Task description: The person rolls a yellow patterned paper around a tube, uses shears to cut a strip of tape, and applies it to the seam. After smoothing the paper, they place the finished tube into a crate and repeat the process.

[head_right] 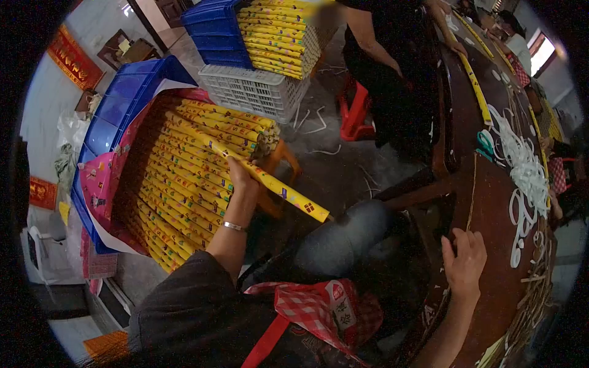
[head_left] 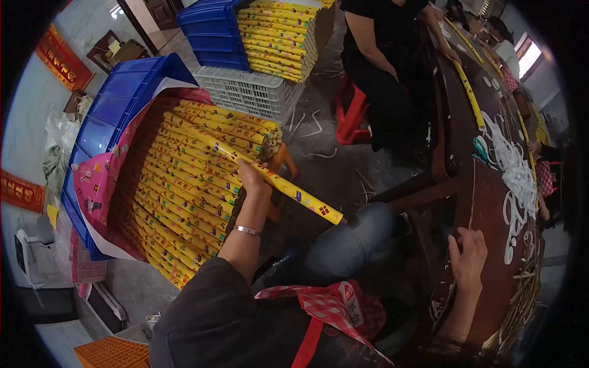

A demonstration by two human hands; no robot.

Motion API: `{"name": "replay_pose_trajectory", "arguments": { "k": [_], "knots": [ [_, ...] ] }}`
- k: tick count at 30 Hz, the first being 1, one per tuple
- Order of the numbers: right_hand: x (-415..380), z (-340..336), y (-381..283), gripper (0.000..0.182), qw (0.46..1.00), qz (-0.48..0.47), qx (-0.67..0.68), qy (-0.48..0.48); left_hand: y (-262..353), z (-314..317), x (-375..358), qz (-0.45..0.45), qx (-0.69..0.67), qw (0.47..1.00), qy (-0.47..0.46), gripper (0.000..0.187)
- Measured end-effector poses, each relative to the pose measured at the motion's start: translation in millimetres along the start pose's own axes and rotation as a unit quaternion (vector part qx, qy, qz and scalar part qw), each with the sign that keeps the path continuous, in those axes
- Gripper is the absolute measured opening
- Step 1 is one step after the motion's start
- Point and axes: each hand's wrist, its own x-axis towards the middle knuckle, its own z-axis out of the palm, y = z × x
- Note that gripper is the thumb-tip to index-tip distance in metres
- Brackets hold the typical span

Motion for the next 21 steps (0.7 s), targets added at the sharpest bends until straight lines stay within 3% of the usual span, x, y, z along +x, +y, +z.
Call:
{"name": "replay_pose_trajectory", "arguments": {
  "k": [3, 5, 8, 11, 12, 14, 17, 21],
  "knots": [
    [-1.6, 1.6, 1.7, 0.019, 1.000, 0.008, -0.002, -0.006, -4.3, -5.7, 11.2, -0.016, -0.068, 0.997, -0.015, 0.033],
    [-1.9, 2.8, 2.7, 0.018, 1.000, 0.005, -0.005, -0.005, 2.1, -2.2, 1.9, -0.091, -0.039, 0.993, -0.060, 0.033],
    [-1.7, 3.5, 3.0, 0.019, 1.000, 0.000, -0.017, 0.001, -6.9, -3.3, 19.6, -0.036, -0.038, 0.996, -0.077, 0.035],
    [-1.8, 2.8, 3.1, 0.019, 1.000, -0.006, -0.024, 0.001, -6.2, -5.6, 22.7, -0.059, -0.052, 0.987, -0.137, 0.036],
    [-0.9, 0.9, 0.9, 0.019, 1.000, 0.001, -0.020, -0.009, -1.8, -0.5, 13.0, -0.059, -0.053, 0.987, -0.137, 0.036],
    [-0.2, 0.2, 0.3, 0.019, 1.000, 0.008, -0.017, -0.018, 11.1, 15.3, -16.2, -0.105, -0.074, 0.991, -0.028, 0.035],
    [-1.5, 2.2, 2.3, 0.019, 1.000, 0.006, -0.020, -0.015, -4.3, 6.8, 7.9, -0.090, -0.138, 0.985, -0.053, 0.034],
    [-0.7, 2.3, 1.3, 0.019, 1.000, 0.003, -0.019, -0.009, -19.9, -3.9, 34.8, -0.103, -0.122, 0.981, -0.106, 0.040]
  ]
}}
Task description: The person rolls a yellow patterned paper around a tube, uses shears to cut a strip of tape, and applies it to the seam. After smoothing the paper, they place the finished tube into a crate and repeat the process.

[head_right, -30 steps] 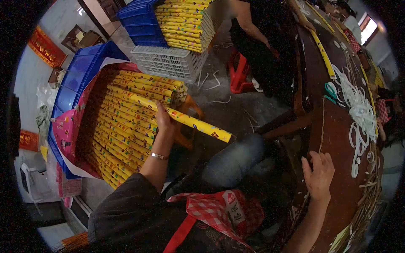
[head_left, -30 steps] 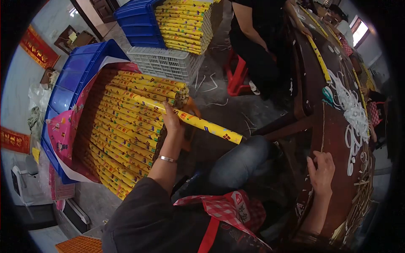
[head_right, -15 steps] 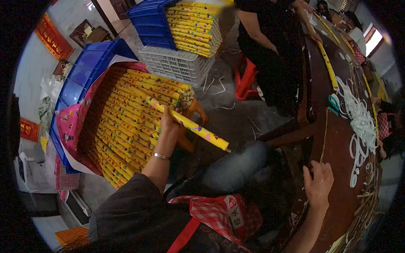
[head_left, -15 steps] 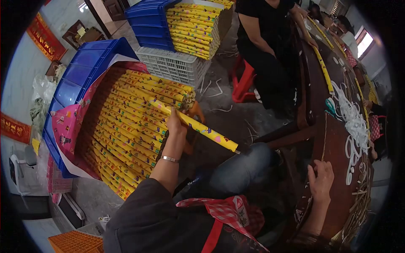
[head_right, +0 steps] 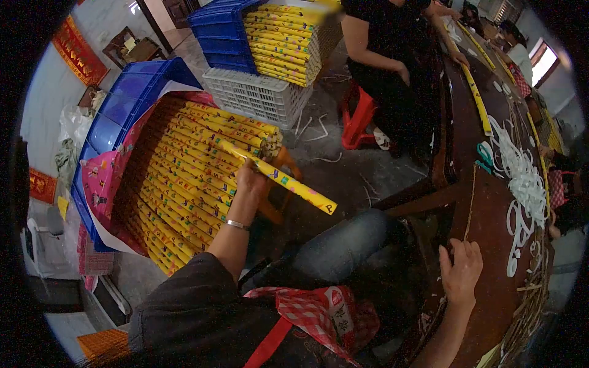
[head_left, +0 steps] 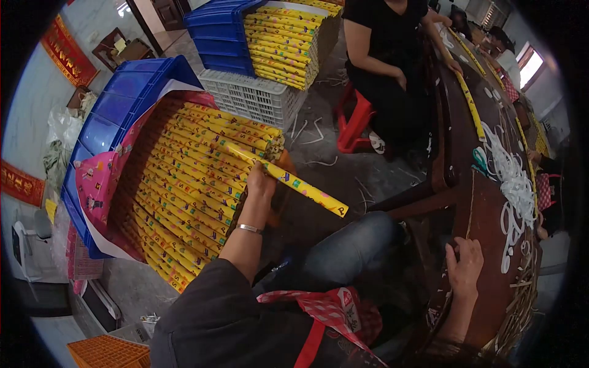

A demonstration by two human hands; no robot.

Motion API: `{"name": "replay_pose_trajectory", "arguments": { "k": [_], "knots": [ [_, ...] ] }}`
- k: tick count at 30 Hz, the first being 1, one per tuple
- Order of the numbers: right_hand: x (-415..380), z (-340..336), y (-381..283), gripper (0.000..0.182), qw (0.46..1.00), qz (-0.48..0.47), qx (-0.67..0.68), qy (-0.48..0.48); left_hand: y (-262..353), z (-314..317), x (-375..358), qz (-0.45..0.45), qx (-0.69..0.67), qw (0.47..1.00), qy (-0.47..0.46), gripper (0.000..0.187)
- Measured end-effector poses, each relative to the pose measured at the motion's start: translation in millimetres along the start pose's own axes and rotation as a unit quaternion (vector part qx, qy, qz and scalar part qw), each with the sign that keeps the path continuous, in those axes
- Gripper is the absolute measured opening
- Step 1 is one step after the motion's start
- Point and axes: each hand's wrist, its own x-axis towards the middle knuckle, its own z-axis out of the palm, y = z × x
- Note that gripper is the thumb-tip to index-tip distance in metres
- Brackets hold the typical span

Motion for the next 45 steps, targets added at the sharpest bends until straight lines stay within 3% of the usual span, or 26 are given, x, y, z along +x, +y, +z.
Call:
{"name": "replay_pose_trajectory", "arguments": {
  "k": [6, 9, 11, 13, 16, 17, 20, 21, 23, 24, 26, 30, 31, 32, 33, 34, 36, 38, 39, 40, 42, 45],
  "knots": [
    [-0.4, -0.5, -0.3, 0.019, 1.000, -0.005, 0.005, 0.006, -1.9, -5.2, 5.0, -0.010, 0.076, 0.997, -0.026, 0.035],
    [-0.3, -0.8, -0.5, 0.019, 1.000, 0.004, 0.015, 0.003, -2.5, -27.3, 35.7, -0.069, 0.044, 0.992, -0.094, 0.029],
    [-0.7, -0.9, -0.4, 0.019, 1.000, 0.015, 0.020, -0.001, 11.1, 24.8, -6.8, 0.000, 0.075, 0.997, -0.017, 0.025],
    [-0.5, -0.8, -0.4, 0.018, 1.000, 0.005, 0.025, 0.004, 29.1, 58.1, -29.1, 0.002, 0.096, 0.995, 0.024, 0.025],
    [-1.6, 1.3, 0.7, 0.019, 1.000, 0.014, 0.016, 0.005, 64.6, -1.0, 92.3, 0.038, 0.190, 0.978, 0.078, 0.029],
    [-2.2, 1.6, 0.9, 0.019, 1.000, 0.017, 0.016, 0.005, 71.1, 3.5, 94.7, 0.055, 0.198, 0.971, 0.121, 0.028],
    [-2.2, 1.8, 1.1, 0.019, 1.000, 0.030, 0.006, -0.006, 102.5, 3.5, 110.7, 0.078, 0.244, 0.958, 0.128, 0.024],
    [-1.9, 1.4, 1.2, 0.019, 0.999, 0.035, 0.005, -0.014, 106.9, 10.9, 112.4, 0.102, 0.237, 0.947, 0.191, 0.024],
    [-1.7, 2.1, 1.2, 0.019, 0.999, 0.041, 0.003, -0.021, 118.0, 29.9, 87.3, 0.105, 0.293, 0.923, 0.226, 0.022],
    [-2.4, 2.8, 1.8, 0.019, 0.999, 0.046, 0.003, -0.022, 124.5, 22.2, 96.6, 0.112, 0.305, 0.923, 0.208, 0.031],
    [-3.8, 3.3, 3.7, 0.019, 0.998, 0.054, 0.002, -0.025, 136.6, 10.2, 133.2, 0.138, 0.290, 0.909, 0.265, 0.027],
    [-0.3, -3.8, -2.8, 0.020, 0.997, 0.066, -0.004, -0.038, 157.2, 18.8, 137.7, 0.174, 0.374, 0.873, 0.261, 0.025],
    [1.3, -6.0, -6.2, 0.020, 0.995, 0.085, -0.001, -0.060, 193.1, 8.3, 169.5, -0.099, 0.290, 0.922, 0.235, 0.022],
    [0.4, -3.6, -6.0, 0.020, 0.994, 0.088, -0.001, -0.062, 228.2, -1.7, 200.4, -0.380, 0.243, 0.875, 0.177, 0.021],
    [-1.4, -1.3, -3.5, 0.020, 0.996, 0.077, -0.002, -0.048, 202.2, 0.6, 188.2, -0.104, 0.374, 0.888, 0.246, 0.021],
    [-2.8, -0.6, -1.8, 0.020, 0.997, 0.066, -0.004, -0.034, 179.0, 5.1, 173.0, 0.182, 0.468, 0.816, 0.288, 0.025],
    [-3.0, -1.3, -1.9, 0.020, 0.997, 0.071, -0.009, -0.038, 175.9, 18.8, 150.6, 0.218, 0.434, 0.818, 0.307, 0.026],
    [-3.1, 0.5, -1.1, 0.019, 0.996, 0.075, -0.012, -0.040, 189.8, 15.5, 158.6, 0.210, 0.515, 0.777, 0.293, 0.028],
    [-4.0, 2.9, 0.8, 0.019, 0.998, 0.060, -0.024, -0.021, 192.5, 15.2, 163.5, 0.220, 0.646, 0.655, 0.324, 0.037],
    [-4.3, 3.8, 1.8, 0.018, 0.998, 0.043, -0.037, -0.004, 200.5, 15.2, 167.7, 0.219, 0.647, 0.654, 0.325, 0.037],
    [-2.8, 0.8, -1.2, 0.018, 0.998, 0.056, -0.023, -0.020, 216.4, 16.3, 166.6, 0.105, 0.767, 0.585, 0.242, 0.061],
    [-2.5, 0.0, -1.2, 0.017, 0.997, 0.069, -0.009, -0.034, 194.2, 39.5, 120.5, 0.173, 0.777, 0.550, 0.253, 0.054]
  ]
}}
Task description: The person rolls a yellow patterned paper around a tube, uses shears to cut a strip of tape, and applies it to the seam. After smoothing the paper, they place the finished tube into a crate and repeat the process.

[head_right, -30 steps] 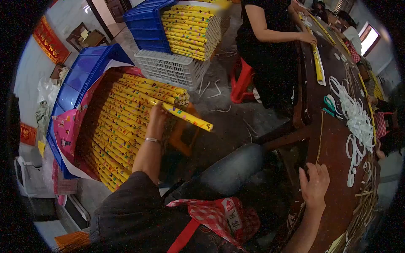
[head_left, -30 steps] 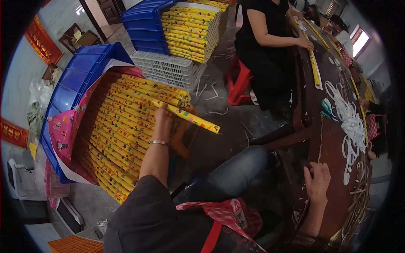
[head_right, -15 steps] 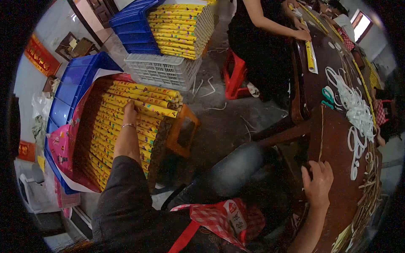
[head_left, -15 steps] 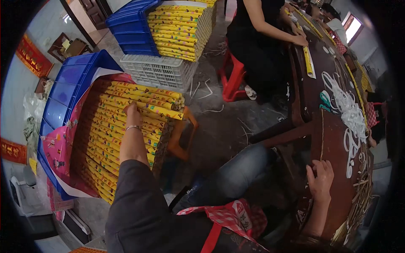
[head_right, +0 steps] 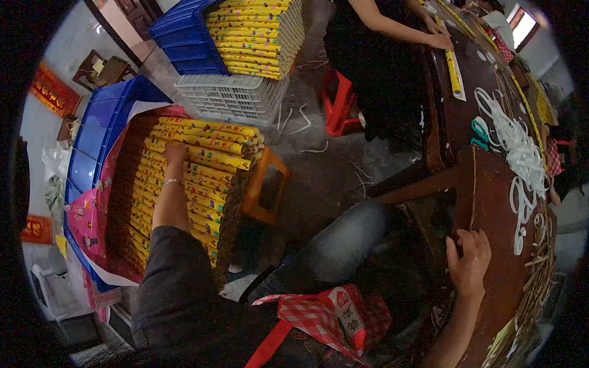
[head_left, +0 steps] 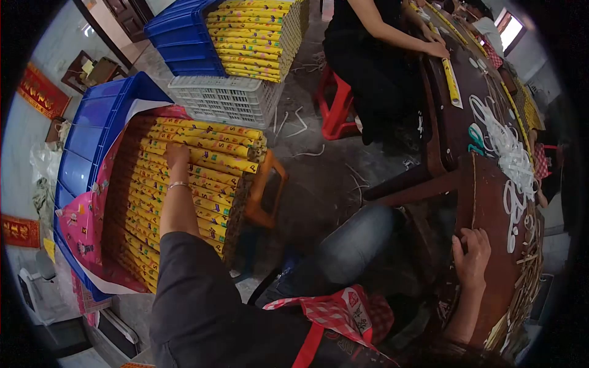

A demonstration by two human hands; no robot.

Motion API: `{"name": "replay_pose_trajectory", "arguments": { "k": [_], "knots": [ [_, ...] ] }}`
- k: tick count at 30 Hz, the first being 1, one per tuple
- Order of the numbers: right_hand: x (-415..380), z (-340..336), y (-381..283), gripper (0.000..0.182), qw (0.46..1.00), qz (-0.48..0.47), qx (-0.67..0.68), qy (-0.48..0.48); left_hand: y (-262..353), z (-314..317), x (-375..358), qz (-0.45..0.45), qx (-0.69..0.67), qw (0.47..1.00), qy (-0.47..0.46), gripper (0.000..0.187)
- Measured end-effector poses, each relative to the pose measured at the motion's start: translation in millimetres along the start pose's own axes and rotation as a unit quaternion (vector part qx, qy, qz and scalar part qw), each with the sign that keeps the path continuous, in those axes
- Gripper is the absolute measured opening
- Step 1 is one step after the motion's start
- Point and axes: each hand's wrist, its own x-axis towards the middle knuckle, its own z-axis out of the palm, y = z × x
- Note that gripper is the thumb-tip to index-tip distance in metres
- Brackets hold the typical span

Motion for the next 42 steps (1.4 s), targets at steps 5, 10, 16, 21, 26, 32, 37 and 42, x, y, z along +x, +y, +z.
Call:
{"name": "replay_pose_trajectory", "arguments": {
  "k": [5, 10, 16, 21, 26, 32, 37, 42],
  "knots": [
    [-0.1, 3.2, 0.2, 0.017, 1.000, -0.003, -0.017, 0.009, -35.6, 50.3, -76.5, 0.354, 0.039, 0.930, 0.089, 0.042],
    [-1.2, 7.5, 5.7, 0.018, 1.000, -0.001, -0.004, 0.013, -36.0, 96.6, -157.8, 0.482, -0.032, 0.874, 0.052, 0.027],
    [0.4, 4.3, 3.5, 0.018, 1.000, 0.012, 0.010, 0.001, -24.6, 101.6, -167.0, 0.540, 0.155, 0.819, 0.119, 0.019],
    [2.1, 9.0, 2.4, 0.016, 0.998, -0.023, 0.002, 0.051, 10.6, 66.4, -159.2, 0.508, 0.344, 0.785, -0.085, 0.024],
    [-0.7, 5.5, 1.8, 0.016, 1.000, 0.001, 0.018, 0.017, 22.8, 68.3, -149.1, 0.493, 0.368, 0.783, -0.090, 0.029],
    [2.1, 4.7, -0.3, 0.015, 1.000, -0.002, 0.010, 0.024, 13.1, 69.4, -126.5, 0.535, 0.314, 0.783, -0.051, 0.028],
    [2.9, 3.7, -3.1, 0.016, 0.999, 0.019, 0.028, 0.021, 12.6, 67.4, -117.7, 0.536, 0.293, 0.791, -0.031, 0.022],
    [-0.1, 6.2, -1.0, 0.017, 1.000, 0.019, 0.015, 0.018, 12.7, 67.5, -114.0, 0.528, 0.302, 0.794, -0.014, 0.020]
  ]
}}
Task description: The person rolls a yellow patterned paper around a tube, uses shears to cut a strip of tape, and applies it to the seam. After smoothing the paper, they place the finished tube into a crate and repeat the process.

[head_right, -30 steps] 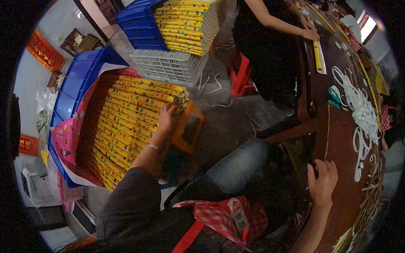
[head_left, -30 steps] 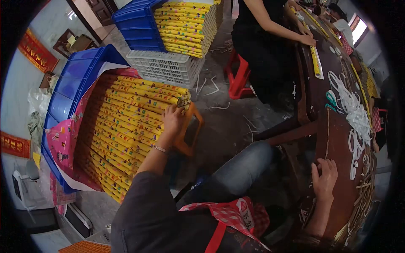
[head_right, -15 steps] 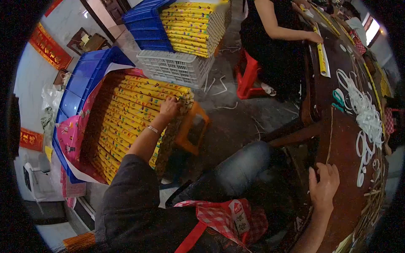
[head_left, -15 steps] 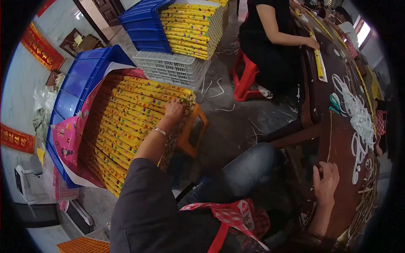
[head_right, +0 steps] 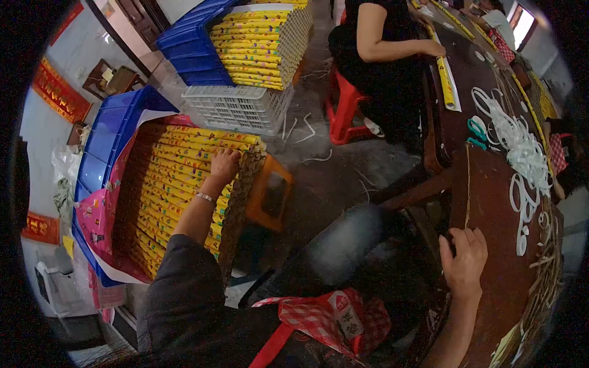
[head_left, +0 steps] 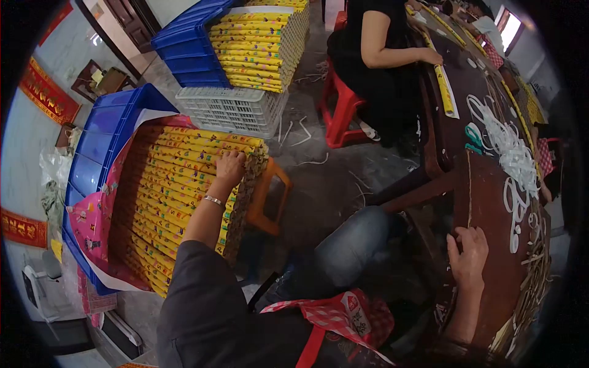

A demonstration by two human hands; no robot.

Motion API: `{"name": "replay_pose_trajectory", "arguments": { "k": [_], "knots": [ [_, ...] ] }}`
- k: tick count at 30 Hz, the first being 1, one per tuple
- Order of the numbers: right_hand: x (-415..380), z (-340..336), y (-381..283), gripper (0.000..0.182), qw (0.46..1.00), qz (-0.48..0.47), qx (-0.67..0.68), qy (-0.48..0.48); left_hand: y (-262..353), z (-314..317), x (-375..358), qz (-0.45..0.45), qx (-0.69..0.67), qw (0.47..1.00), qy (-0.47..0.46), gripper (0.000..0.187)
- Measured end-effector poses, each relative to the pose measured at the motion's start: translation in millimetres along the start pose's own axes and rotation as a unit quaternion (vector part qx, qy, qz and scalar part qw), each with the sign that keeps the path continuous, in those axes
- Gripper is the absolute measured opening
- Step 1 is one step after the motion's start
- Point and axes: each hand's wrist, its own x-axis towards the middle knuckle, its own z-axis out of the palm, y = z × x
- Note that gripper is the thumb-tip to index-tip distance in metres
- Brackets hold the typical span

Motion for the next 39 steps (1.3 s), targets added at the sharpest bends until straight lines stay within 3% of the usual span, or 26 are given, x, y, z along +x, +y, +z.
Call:
{"name": "replay_pose_trajectory", "arguments": {
  "k": [5, 7, 11, 14, 19, 21, 32, 35, 37, 38, 39],
  "knots": [
    [-1.9, 0.3, 5.2, 0.017, 1.000, -0.010, -0.005, -0.010, -3.6, 7.1, -1.2, -0.015, 0.000, 1.000, -0.011, 0.024],
    [-5.1, 1.8, 11.7, 0.020, 0.999, -0.046, -0.005, -0.007, -3.1, -0.9, -4.9, -0.012, -0.026, 1.000, -0.001, 0.027],
    [0.5, -2.8, 9.7, 0.020, 0.999, -0.023, 0.042, 0.003, -17.8, -3.1, -13.0, 0.006, -0.103, 0.994, 0.023, 0.038],
    [3.4, 8.0, 33.8, 0.013, 0.993, -0.035, 0.103, 0.056, -20.5, -22.4, -1.6, -0.098, -0.203, 0.974, 0.013, 0.032],
    [29.1, 20.6, 64.6, 0.018, 0.993, -0.023, 0.079, 0.086, -39.6, -13.5, 28.0, -0.097, -0.248, 0.962, 0.050, 0.025],
    [39.1, 19.4, 72.3, 0.021, 0.996, -0.025, -0.010, 0.087, -35.6, -6.9, 39.5, -0.087, -0.226, 0.968, 0.059, 0.025],
    [81.1, 18.8, 96.3, 0.026, 0.994, -0.083, -0.018, 0.062, -19.5, -6.2, 87.8, -0.021, -0.175, 0.984, 0.037, 0.020],
    [93.9, 18.2, 104.7, 0.028, 0.994, -0.098, -0.023, 0.044, -19.6, -7.8, 83.3, -0.055, -0.198, 0.974, 0.095, 0.021],
    [103.5, 19.4, 108.1, 0.028, 0.994, -0.095, -0.033, 0.033, -27.8, -2.5, 70.1, -0.066, -0.219, 0.946, 0.229, 0.024],
    [108.5, 20.8, 108.6, 0.028, 0.994, -0.102, -0.028, 0.034, -32.3, 4.9, 61.2, -0.067, -0.156, 0.946, 0.276, 0.028],
    [114.1, 20.9, 109.4, 0.028, 0.994, -0.106, -0.025, 0.033, -34.7, 12.7, 52.7, -0.068, -0.154, 0.946, 0.276, 0.028]
  ]
}}
